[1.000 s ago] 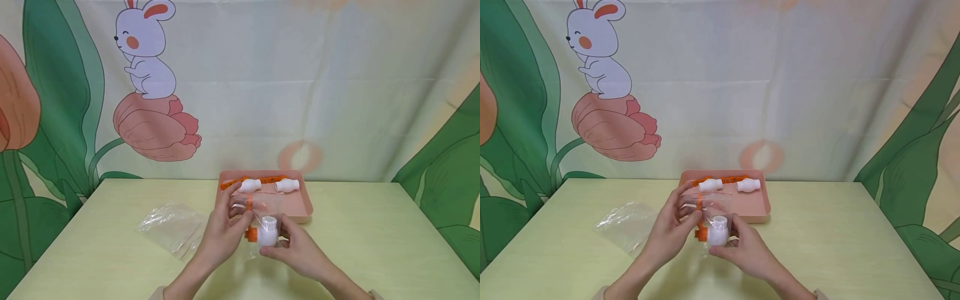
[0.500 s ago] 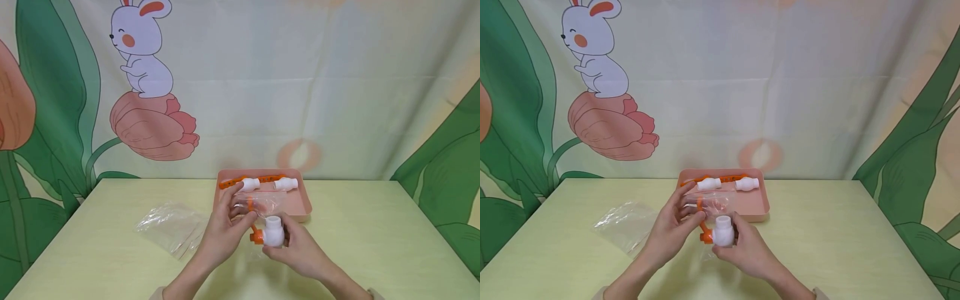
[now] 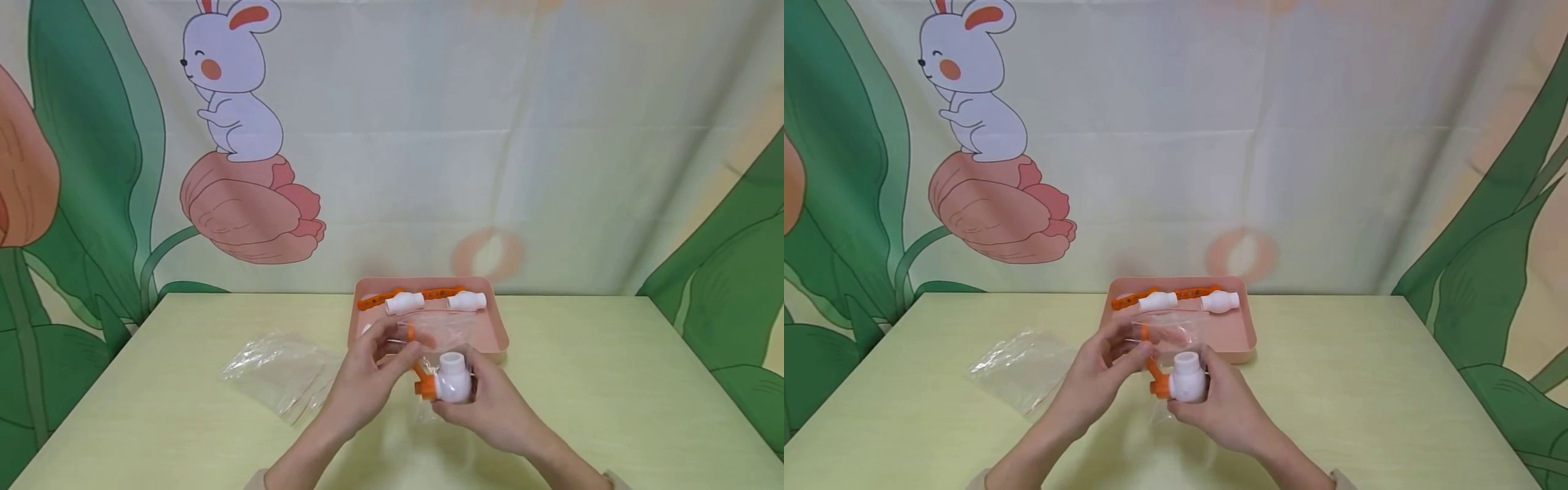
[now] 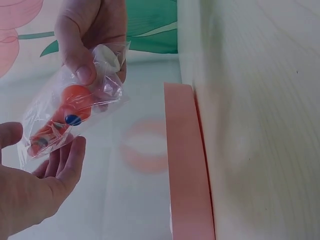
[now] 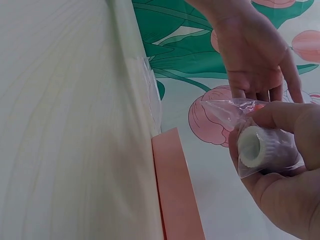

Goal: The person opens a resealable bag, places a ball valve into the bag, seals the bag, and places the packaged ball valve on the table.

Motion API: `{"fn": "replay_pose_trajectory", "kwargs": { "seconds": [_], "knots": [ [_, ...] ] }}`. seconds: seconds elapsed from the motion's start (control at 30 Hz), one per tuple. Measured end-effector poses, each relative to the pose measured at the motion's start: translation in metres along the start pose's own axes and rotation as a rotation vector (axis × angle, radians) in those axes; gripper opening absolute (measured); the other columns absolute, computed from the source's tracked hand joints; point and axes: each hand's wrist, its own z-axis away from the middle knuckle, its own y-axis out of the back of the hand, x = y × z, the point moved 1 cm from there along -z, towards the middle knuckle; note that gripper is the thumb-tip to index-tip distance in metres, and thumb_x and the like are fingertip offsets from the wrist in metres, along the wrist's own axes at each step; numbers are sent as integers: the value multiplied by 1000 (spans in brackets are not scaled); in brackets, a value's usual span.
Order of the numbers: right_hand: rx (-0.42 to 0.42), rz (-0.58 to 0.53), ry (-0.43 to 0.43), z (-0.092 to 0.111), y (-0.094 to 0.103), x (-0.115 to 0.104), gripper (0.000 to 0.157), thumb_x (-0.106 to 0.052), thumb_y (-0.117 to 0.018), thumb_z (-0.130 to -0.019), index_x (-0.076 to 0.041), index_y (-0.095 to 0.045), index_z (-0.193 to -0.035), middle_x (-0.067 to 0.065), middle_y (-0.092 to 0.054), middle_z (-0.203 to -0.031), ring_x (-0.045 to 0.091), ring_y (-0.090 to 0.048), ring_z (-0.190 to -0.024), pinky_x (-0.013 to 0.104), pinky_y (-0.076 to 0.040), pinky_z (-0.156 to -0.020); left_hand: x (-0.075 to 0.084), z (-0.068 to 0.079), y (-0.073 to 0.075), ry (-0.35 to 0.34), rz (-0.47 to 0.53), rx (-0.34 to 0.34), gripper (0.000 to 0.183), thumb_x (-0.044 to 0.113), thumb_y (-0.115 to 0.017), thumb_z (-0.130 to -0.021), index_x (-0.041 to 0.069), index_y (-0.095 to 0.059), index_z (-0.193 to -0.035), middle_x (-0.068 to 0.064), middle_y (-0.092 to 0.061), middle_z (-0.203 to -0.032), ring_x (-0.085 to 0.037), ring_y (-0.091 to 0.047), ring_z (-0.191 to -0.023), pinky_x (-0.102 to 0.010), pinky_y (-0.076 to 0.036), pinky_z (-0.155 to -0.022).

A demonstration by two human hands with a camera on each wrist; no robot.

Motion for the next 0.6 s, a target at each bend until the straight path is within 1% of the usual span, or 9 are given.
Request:
{"fn": "replay_pose_trajectory", "kwargs": {
  "seconds": [0.1, 0.23, 0.33, 0.47, 0.6],
  "knots": [
    [3, -1, -2, 0, 1, 0, 50, -5, -83, -84, -4, -54, -124, 12, -63, -110, 26, -67, -92, 33, -59, -78, 0, -1, 0, 5, 22, -2, 23, 12, -64, -103, 4, -65, -124, -8, -71, -112, -24, -65, -99, -34, -59, -87],
    [-2, 27, -5, -1, 1, 0, 48, -5, -83, -83, -5, -54, -121, 11, -63, -106, 26, -66, -89, 35, -59, -76, 0, -1, 0, -1, 59, -4, 18, 10, -64, -103, 1, -66, -119, -12, -71, -111, -23, -64, -94, -36, -60, -84],
    [-17, 33, -3, -1, 1, 0, 45, -5, -83, -82, -5, -54, -118, 10, -64, -104, 27, -66, -88, 35, -58, -75, 0, -1, 0, -6, 62, -2, 16, 9, -64, -102, 2, -67, -117, -11, -71, -110, -24, -64, -92, -37, -61, -83],
    [-54, -18, -22, 0, -1, 0, 46, -2, -82, -83, -5, -54, -120, 11, -65, -109, 27, -68, -92, 36, -59, -78, 1, -1, 0, -6, 50, 27, 16, 9, -66, -101, 6, -69, -117, -9, -72, -107, -26, -65, -90, -37, -61, -79],
    [-87, -53, -47, 1, -3, -1, 53, -3, -83, -84, -8, -53, -127, 13, -64, -115, 28, -69, -96, 36, -59, -80, 2, 0, 0, -14, 50, 59, 14, 10, -68, -100, 7, -71, -114, -10, -74, -105, -24, -66, -84, -36, -61, -74]
  ]
}}
